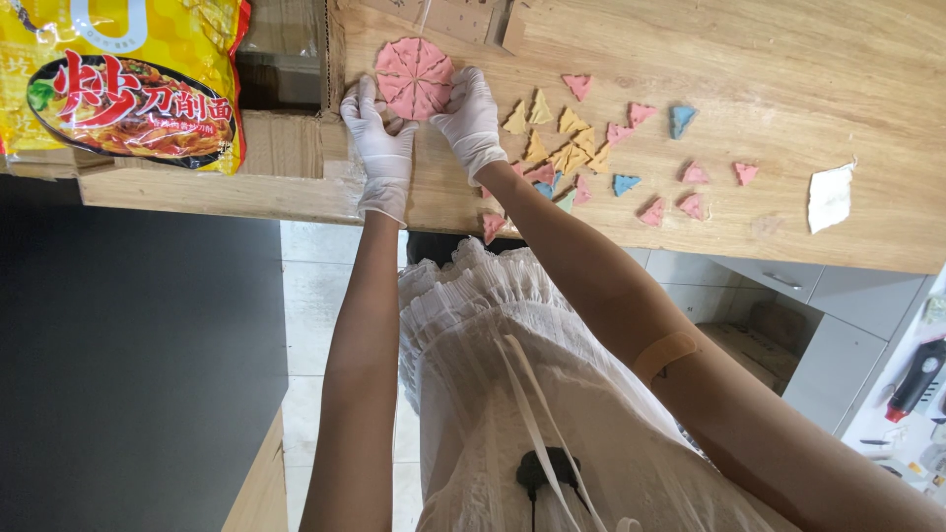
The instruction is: Arranging colorful triangular wax pieces into circular patterns on a workbench.
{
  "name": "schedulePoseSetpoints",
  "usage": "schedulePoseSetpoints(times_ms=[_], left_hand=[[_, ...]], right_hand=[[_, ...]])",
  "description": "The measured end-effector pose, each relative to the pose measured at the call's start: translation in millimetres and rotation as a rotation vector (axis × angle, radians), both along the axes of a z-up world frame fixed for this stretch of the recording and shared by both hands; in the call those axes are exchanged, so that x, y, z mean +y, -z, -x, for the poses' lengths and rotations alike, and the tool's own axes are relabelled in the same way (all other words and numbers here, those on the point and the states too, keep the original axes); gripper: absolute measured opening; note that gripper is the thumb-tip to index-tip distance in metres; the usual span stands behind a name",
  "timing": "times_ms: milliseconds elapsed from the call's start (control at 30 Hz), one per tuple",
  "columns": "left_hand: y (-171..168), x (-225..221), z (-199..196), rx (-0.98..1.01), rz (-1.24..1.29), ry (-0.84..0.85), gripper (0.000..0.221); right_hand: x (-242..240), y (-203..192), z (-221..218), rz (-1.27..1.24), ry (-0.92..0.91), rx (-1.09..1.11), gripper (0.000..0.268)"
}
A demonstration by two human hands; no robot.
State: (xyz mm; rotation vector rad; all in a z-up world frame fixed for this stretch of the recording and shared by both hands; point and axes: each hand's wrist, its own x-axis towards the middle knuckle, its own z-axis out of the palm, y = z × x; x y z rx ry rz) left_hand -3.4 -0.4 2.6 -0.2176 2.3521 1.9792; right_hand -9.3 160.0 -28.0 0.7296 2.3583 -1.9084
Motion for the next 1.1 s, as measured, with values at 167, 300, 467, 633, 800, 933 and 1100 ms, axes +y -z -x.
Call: schedulePoseSetpoints(times_ms=[167, 300, 467, 633, 800, 933, 1100], left_hand=[[0.9, 1.2, 0.9, 0.012, -0.032, -0.003, 0.102], [-0.7, 0.3, 1.7, 0.054, 0.007, 0.002, 0.102], [-30.9, 0.7, -8.0, 0.048, 0.059, -0.025, 0.099], [-91.3, 0.1, -58.5, 0.13, 0.389, 0.06, 0.079], [-90.2, 14.4, -117.0, 0.09, 0.377, 0.538, 0.059], [-88.8, 25.5, -102.4, 0.207, 0.501, 0.607, 0.065], [-103.8, 38.6, -77.1, 0.187, 0.619, 0.94, 0.083]], right_hand=[[-2.7, -15.6, -2.2, -0.088, -0.001, 0.035, 0.065], [-1.9, -18.9, -3.8, -0.17, -0.001, 0.052, 0.069], [38.1, -51.5, -26.0, -0.117, -0.008, 0.095, 0.06], [106.4, -140.5, -82.5, -0.269, -0.172, -0.058, 0.033], [104.6, -160.5, -163.8, -0.84, -0.764, 0.136, 0.062], [68.6, -159.2, -176.7, -0.884, -0.91, 0.214, 0.061], [42.5, -149.0, -176.1, -0.881, -0.814, 0.21, 0.037]])
